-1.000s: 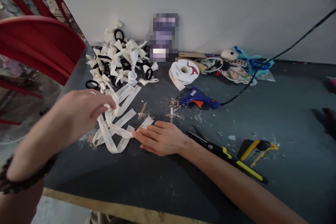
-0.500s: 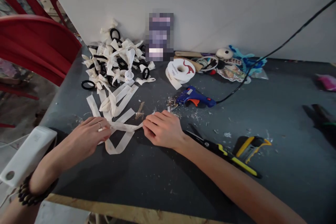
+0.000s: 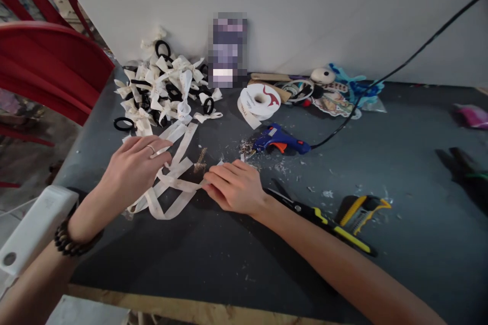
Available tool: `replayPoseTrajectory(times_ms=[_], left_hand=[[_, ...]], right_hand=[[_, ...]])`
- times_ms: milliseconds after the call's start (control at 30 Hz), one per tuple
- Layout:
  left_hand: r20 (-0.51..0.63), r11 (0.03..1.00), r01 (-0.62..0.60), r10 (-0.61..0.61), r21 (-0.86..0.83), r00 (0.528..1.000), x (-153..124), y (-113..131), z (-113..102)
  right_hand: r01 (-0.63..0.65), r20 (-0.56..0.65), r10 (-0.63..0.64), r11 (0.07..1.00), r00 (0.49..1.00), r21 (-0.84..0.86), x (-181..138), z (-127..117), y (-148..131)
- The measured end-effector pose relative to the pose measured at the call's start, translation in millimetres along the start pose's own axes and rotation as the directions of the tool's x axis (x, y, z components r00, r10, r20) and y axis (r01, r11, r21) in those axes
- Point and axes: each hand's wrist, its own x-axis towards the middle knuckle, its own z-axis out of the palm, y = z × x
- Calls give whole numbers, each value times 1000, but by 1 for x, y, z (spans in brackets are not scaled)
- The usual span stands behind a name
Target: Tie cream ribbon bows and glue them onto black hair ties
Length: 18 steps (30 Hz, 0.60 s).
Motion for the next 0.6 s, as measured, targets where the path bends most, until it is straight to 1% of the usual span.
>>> replayPoseTrajectory(times_ms=[67, 100, 133, 200, 233, 300, 333, 400, 500, 567, 600], left_hand=[[-35, 985, -32, 27, -167, 999, 4, 5, -4], [-18, 963, -58, 55, -264, 998, 7, 9, -6], [24, 936, -47, 59, -350, 998, 11, 14, -10], [121, 870, 15, 51, -493, 991, 19, 24, -16], [184, 830, 59, 53, -555, 981, 23, 28, -19], [314, 753, 162, 63, -638, 947, 31, 36, -26], [363, 723, 208, 63, -659, 930, 34, 39, -30], [417, 699, 271, 44, -662, 908, 41, 41, -38], [463, 710, 328, -3, -623, 886, 49, 39, -51], [479, 734, 349, -36, -583, 877, 54, 35, -58], [474, 748, 335, -32, -573, 880, 56, 32, -60]], right_hand=[[-90, -42, 92, 995, 995, 52, 2, -5, -1], [-139, -61, 145, 986, 988, 88, 3, -7, -2], [-185, -75, 195, 974, 978, 128, 4, -10, -2], [-241, -84, 263, 946, 961, 217, 6, -13, -2], [-246, -82, 274, 935, 958, 254, 7, -13, -2], [-226, -86, 262, 928, 961, 297, 6, -12, -1], [-215, -102, 255, 930, 962, 299, 6, -11, -1], [-205, -166, 255, 940, 952, 272, 4, -10, 0], [-230, -275, 291, 945, 916, 232, 1, -9, 0], [-244, -306, 304, 944, 902, 221, 0, -9, 0], [-250, -307, 311, 942, 900, 223, -1, -9, -1]])
